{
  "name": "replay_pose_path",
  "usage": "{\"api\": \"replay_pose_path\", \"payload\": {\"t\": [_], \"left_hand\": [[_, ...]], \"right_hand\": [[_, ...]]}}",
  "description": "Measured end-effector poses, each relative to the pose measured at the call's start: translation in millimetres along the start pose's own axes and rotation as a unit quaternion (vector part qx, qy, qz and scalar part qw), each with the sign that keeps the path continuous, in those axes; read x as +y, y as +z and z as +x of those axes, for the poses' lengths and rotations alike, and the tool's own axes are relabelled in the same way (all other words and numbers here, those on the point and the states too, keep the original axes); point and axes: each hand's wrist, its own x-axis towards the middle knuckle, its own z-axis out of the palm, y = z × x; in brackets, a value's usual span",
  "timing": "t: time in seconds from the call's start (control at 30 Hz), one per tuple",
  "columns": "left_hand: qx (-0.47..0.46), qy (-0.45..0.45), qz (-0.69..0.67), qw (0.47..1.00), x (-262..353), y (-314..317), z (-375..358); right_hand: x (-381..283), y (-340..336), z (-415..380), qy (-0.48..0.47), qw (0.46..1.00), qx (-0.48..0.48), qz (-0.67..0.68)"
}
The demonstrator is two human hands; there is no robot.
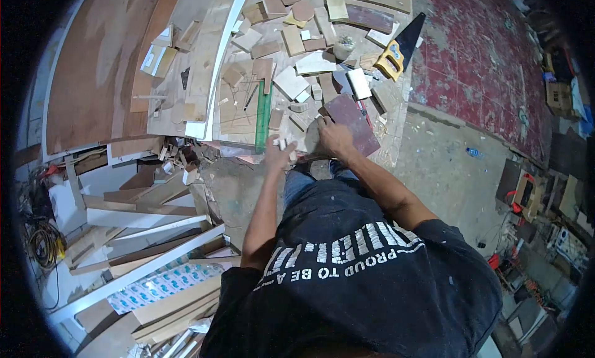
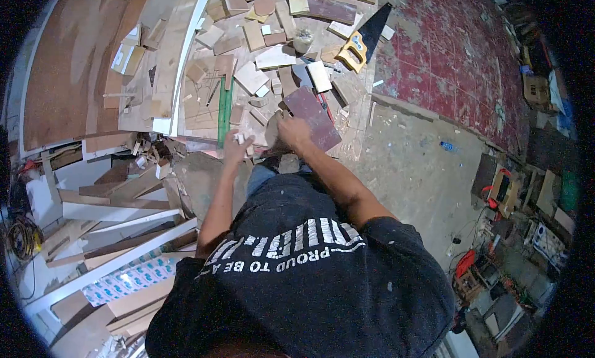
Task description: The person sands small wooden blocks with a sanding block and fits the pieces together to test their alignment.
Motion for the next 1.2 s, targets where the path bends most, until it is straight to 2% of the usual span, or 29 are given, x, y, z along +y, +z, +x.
{"api": "replay_pose_path", "payload": {"t": [0.07,0.2,0.23,0.3,0.33,0.4,0.43,0.47,0.5,0.57,0.6,0.67,0.7,0.73,0.8,0.87,0.93,1.0,1.07,1.1,1.2], "left_hand": [[-0.018,-0.023,0.052,0.998,28.0,11.6,-31.5],[0.008,-0.013,0.053,0.998,-26.9,9.6,-33.6],[0.018,0.009,0.037,0.999,-54.6,4.4,-26.8],[0.037,0.026,0.020,0.999,-55.9,-4.9,-31.1],[0.057,0.007,-0.018,0.998,-56.8,-11.0,-33.5],[0.084,-0.010,-0.058,0.995,-61.7,-23.4,-33.8],[0.096,-0.027,-0.088,0.991,-63.6,-29.2,-33.0],[0.107,-0.044,-0.120,0.986,-67.6,-34.5,-31.2],[0.112,-0.044,-0.122,0.985,-56.4,-39.4,-34.2],[0.135,-0.117,-0.178,0.968,-34.5,-48.2,-39.8],[0.139,-0.116,-0.180,0.967,-32.9,-52.8,-38.2],[0.145,-0.094,-0.187,0.967,-31.3,-62.8,-32.8],[0.146,-0.092,-0.187,0.967,-38.5,-66.5,-26.2],[0.153,-0.079,-0.183,0.968,-45.0,-71.0,-18.5],[0.159,-0.064,-0.179,0.969,-42.3,-87.7,-6.5],[0.104,-0.102,-0.144,0.979,-29.8,-108.4,2.8],[0.092,-0.098,-0.170,0.976,-26.9,-127.3,13.6],[0.081,-0.099,-0.104,0.986,-39.4,-144.9,30.6],[0.060,-0.091,-0.087,0.990,-46.8,-162.7,44.0],[0.058,-0.080,-0.102,0.990,-44.6,-168.6,45.8],[0.062,-0.045,-0.108,0.991,-54.0,-181.0,63.4]], "right_hand": [[0.6,5.1,17.1,-0.004,1.000,-0.005,-0.030],[-0.1,1.3,31.1,-0.018,0.998,-0.031,-0.047],[-0.7,-0.6,32.6,-0.027,0.998,-0.033,-0.050],[-4.1,-0.7,31.6,-0.012,0.998,0.007,-0.054],[-4.4,-1.5,30.7,-0.022,0.998,0.004,-0.055],[-5.9,-9.1,32.0,0.012,1.000,-0.002,0.003],[-8.3,-12.4,31.9,0.058,0.998,0.023,0.033],[-13.2,-23.0,30.7,0.052,0.998,0.023,0.031],[-18.1,-34.0,28.9,0.079,0.989,0.065,0.108],[-12.5,-23.3,41.7,0.095,0.946,0.115,0.288],[-19.2,-19.3,51.3,0.091,0.947,0.113,0.288],[-32.5,-9.4,69.1,0.041,0.898,0.131,0.418],[-47.2,7.5,84.9,0.049,0.873,0.162,0.458],[-53.3,20.1,95.0,0.048,0.872,0.164,0.459],[-93.1,2.2,106.3,0.137,0.801,-0.008,0.582],[-122.3,10.0,128.2,0.137,0.801,-0.003,0.583],[-149.1,12.7,145.2,0.141,0.785,0.009,0.603],[-165.9,18.3,164.4,0.140,0.785,0.026,0.603],[-173.5,23.3,178.5,0.143,0.784,0.063,0.601],[-171.3,25.2,178.7,0.144,0.803,0.094,0.570],[-156.1,21.8,156.9,0.164,0.812,0.116,0.548]]}}
